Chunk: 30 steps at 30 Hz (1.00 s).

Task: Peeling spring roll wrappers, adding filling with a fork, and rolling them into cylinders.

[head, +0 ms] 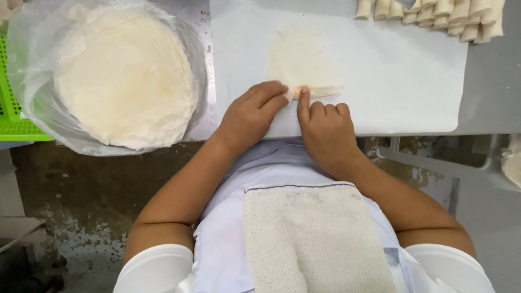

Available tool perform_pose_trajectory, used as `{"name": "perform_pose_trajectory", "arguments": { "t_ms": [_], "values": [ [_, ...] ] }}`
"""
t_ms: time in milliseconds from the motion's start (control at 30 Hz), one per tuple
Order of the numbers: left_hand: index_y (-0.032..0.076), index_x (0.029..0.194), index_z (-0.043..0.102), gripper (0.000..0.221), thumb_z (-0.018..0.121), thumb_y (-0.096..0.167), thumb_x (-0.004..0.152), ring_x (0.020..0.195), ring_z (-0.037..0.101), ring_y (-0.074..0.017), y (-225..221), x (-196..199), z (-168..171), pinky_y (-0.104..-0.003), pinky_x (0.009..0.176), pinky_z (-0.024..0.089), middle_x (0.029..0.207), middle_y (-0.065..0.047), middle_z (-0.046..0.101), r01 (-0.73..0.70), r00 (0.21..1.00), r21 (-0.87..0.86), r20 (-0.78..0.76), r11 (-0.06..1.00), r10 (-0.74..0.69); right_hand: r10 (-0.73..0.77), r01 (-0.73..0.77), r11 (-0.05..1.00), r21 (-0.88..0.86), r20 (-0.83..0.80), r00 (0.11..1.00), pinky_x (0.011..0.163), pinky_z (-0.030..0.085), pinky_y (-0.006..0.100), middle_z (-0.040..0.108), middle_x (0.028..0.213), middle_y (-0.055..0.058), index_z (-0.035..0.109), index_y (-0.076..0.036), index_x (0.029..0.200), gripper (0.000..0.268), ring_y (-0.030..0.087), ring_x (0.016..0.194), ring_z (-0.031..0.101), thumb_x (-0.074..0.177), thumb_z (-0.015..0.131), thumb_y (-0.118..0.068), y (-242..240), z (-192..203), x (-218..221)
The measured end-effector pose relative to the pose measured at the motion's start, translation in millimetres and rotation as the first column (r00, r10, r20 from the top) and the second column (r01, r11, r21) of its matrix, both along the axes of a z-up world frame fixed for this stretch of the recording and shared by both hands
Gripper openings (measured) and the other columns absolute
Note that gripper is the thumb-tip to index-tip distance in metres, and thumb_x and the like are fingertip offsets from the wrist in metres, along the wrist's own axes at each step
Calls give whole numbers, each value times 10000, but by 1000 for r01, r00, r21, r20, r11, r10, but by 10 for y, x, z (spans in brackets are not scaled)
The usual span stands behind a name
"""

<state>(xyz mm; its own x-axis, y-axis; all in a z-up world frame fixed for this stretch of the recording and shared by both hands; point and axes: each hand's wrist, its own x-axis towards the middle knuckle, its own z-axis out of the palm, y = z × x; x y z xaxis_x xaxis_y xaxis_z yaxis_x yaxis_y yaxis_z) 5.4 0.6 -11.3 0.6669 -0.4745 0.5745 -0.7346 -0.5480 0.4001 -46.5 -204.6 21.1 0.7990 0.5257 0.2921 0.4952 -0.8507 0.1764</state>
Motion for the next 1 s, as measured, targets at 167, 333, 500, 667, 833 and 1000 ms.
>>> {"name": "perform_pose_trajectory", "arguments": {
  "t_ms": [167,333,500,667,833,1000],
  "values": [
    [83,1073,702,110,604,125,1048,1134,698,-241,65,90,23,-349,1039,562,1135,-99,729,98,994,114,26,989,-102,37,-41,996,81,45,998,614,427,351,516,722,-2,688,-106,1245,320,177,577,528,985,500,-94,-239,-338,213],
    [108,1136,678,134,567,142,1068,1063,724,-218,119,203,140,-314,1011,564,1113,-86,746,176,984,195,4,965,-181,104,-132,953,274,116,988,1028,536,482,709,1240,187,709,-39,1315,290,331,1131,705,1078,549,-82,-23,-201,185],
    [157,1357,516,277,561,223,1093,1111,711,-302,155,241,93,-378,989,613,1454,-123,525,208,975,209,-119,956,-186,138,-185,944,275,180,974,1136,387,606,738,1207,153,725,-84,1233,202,329,1209,683,1054,655,-145,-27,-232,237],
    [123,1278,583,219,484,219,1107,1128,674,-267,137,290,97,-326,959,592,1156,-90,670,221,975,325,-82,920,-205,125,-156,935,319,116,985,1175,308,633,764,1133,116,738,-82,1141,129,296,1183,692,1055,715,-175,-75,-271,310],
    [114,1090,678,153,634,254,1047,974,691,-275,47,409,142,-367,834,608,959,-77,697,172,936,165,-334,971,-109,68,173,839,515,-416,907,1087,317,493,727,1025,-22,743,-188,1069,143,238,1143,553,1051,711,-326,-175,-205,536],
    [120,1025,757,125,672,204,990,918,634,-326,-54,662,136,-420,774,555,1021,-75,611,144,820,113,-569,983,-55,56,338,772,538,-588,807,1011,345,455,497,1038,16,750,-187,1059,151,287,1102,443,1031,707,-328,-229,-74,738]
  ]
}}
